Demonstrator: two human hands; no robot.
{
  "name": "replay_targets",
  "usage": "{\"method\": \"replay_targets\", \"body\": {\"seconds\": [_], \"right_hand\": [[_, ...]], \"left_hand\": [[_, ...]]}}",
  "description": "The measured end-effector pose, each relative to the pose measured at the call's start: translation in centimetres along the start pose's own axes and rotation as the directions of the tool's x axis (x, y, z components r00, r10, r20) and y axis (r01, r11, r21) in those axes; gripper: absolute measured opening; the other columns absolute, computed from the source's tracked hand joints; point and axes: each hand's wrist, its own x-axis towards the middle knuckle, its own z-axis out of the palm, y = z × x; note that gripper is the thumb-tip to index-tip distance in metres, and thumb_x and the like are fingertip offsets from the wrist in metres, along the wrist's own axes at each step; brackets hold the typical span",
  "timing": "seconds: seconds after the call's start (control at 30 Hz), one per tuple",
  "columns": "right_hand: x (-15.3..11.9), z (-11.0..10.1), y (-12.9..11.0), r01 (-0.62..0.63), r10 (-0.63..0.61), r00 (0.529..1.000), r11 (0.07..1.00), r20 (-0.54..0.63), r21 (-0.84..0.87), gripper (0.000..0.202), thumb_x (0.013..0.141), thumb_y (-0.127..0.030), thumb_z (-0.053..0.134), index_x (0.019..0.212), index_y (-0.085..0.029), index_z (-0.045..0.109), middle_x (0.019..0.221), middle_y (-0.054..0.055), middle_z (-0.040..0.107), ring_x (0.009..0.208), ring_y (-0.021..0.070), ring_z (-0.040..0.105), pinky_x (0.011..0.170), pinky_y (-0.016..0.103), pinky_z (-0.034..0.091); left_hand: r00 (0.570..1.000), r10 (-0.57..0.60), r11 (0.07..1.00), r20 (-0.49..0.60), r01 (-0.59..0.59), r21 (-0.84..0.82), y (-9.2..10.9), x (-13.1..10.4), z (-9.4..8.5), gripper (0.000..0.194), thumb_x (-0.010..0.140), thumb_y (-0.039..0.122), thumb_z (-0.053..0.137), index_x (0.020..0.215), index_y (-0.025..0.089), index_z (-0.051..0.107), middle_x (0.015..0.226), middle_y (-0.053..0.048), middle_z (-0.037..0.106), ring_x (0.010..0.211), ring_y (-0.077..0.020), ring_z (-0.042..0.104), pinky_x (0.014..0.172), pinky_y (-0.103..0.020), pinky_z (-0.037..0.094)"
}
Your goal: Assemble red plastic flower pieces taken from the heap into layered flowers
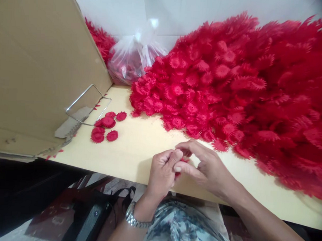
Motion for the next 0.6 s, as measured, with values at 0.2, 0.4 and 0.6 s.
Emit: {"method": "replay_targets", "body": {"seconds": [0.2, 0.4, 0.6], "right_hand": [[0.4, 0.5, -0.2, 0.123, -0.126, 0.992, 0.980, -0.012, -0.154, 0.017, 0.090, -0.016, 0.046, 0.078, -0.016, 0.058, 0.065, 0.002, 0.059, 0.061, 0.0127, 0.055, 0.054, 0.022, 0.041], [1.2, -1.7, 2.3, -0.047, -0.131, 0.940, 0.866, -0.316, -0.497, 0.020, 0.088, -0.013, 0.042, 0.075, -0.017, 0.057, 0.062, 0.002, 0.056, 0.054, 0.0117, 0.051, 0.049, 0.022, 0.038], [1.4, -5.0, 5.7, -0.165, -0.106, 0.948, 0.640, -0.299, -0.750, 0.027, 0.084, -0.019, 0.050, 0.108, -0.018, 0.062, 0.111, 0.014, 0.061, 0.099, 0.0306, 0.056, 0.076, 0.045, 0.048]], "left_hand": [[0.996, 0.017, 1.000, 0.090, -0.019, 0.021, -0.3, -0.2, 0.0, 0.047, 0.079, 0.061, 0.047, 0.065, 0.016, 0.048, 0.044, 0.006, 0.042, 0.033, -0.0035, 0.032, 0.029, -0.014, 0.021], [0.986, -0.006, 0.992, 0.167, 0.026, -0.121, 0.2, -0.1, -0.1, 0.030, 0.080, 0.044, 0.057, 0.074, 0.016, 0.051, 0.054, 0.004, 0.053, 0.034, -0.0046, 0.043, 0.033, -0.015, 0.032], [0.987, 0.002, 0.948, 0.162, 0.050, -0.315, 1.3, 0.2, 0.0, 0.023, 0.072, 0.027, 0.067, 0.087, 0.014, 0.056, 0.076, -0.004, 0.065, 0.049, -0.0118, 0.059, 0.047, -0.026, 0.051]]}}
